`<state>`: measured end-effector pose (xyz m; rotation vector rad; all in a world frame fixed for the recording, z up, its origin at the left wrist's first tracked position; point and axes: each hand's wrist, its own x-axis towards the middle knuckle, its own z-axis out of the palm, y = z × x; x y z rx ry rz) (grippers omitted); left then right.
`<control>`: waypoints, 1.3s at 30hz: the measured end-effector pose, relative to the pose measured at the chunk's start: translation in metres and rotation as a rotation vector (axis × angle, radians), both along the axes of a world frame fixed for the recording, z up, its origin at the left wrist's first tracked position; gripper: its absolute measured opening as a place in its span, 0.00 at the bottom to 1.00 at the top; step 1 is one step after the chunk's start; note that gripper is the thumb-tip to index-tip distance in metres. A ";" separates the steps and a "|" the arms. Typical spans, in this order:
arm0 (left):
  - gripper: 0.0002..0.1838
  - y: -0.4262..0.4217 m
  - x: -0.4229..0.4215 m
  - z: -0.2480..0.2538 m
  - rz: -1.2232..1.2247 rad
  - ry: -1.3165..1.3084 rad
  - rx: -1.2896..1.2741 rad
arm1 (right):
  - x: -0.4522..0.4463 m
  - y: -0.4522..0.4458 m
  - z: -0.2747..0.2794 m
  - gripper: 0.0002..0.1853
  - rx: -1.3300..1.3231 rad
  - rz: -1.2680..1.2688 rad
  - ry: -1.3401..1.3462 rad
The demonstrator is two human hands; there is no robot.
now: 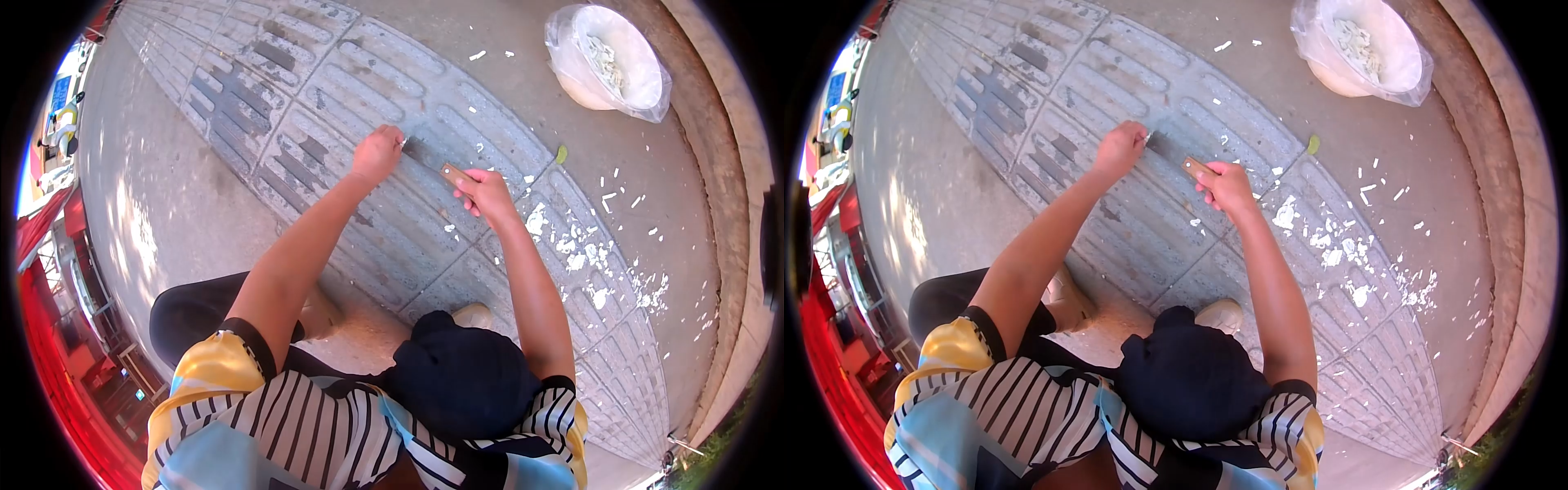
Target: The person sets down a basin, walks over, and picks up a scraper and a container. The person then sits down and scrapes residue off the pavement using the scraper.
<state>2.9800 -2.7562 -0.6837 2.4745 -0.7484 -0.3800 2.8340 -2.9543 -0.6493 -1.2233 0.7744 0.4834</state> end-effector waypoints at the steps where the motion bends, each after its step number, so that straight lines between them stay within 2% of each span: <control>1: 0.05 0.001 0.000 0.000 -0.005 0.000 -0.006 | 0.001 0.001 -0.001 0.13 -0.001 0.003 0.000; 8: 0.04 0.001 0.000 0.004 -0.018 0.050 -0.062 | -0.001 0.005 -0.011 0.14 0.061 -0.004 -0.035; 15: 0.14 -0.004 -0.003 0.029 0.028 0.179 -0.109 | -0.012 0.005 -0.012 0.18 0.153 -0.065 -0.119; 21: 0.17 -0.015 -0.002 0.064 0.118 0.296 -0.303 | -0.031 -0.013 0.002 0.19 0.248 -0.254 -0.182; 24: 0.16 -0.014 0.002 0.070 0.146 0.310 -0.351 | -0.041 -0.047 0.033 0.19 0.253 -0.480 -0.290; 27: 0.15 -0.010 -0.002 0.068 0.162 0.313 -0.337 | -0.046 -0.099 0.070 0.19 0.077 -0.695 -0.480; 29: 0.13 -0.012 -0.009 0.068 0.170 0.315 -0.311 | -0.043 -0.134 0.091 0.18 -0.170 -0.780 -0.490; 32: 0.11 -0.015 -0.020 0.060 0.124 0.298 -0.292 | -0.026 -0.162 0.114 0.18 -0.919 -0.593 -0.226; 35: 0.08 -0.023 -0.032 0.064 0.089 0.317 -0.347 | -0.031 -0.189 0.096 0.18 -1.724 -0.210 -0.367; 38: 0.05 -0.023 -0.035 0.063 0.011 0.332 -0.301 | -0.041 -0.148 0.142 0.17 -1.042 -0.696 -0.345; 39: 0.05 -0.022 -0.037 0.063 -0.012 0.339 -0.276 | -0.054 -0.137 0.136 0.17 -0.860 -0.683 -0.354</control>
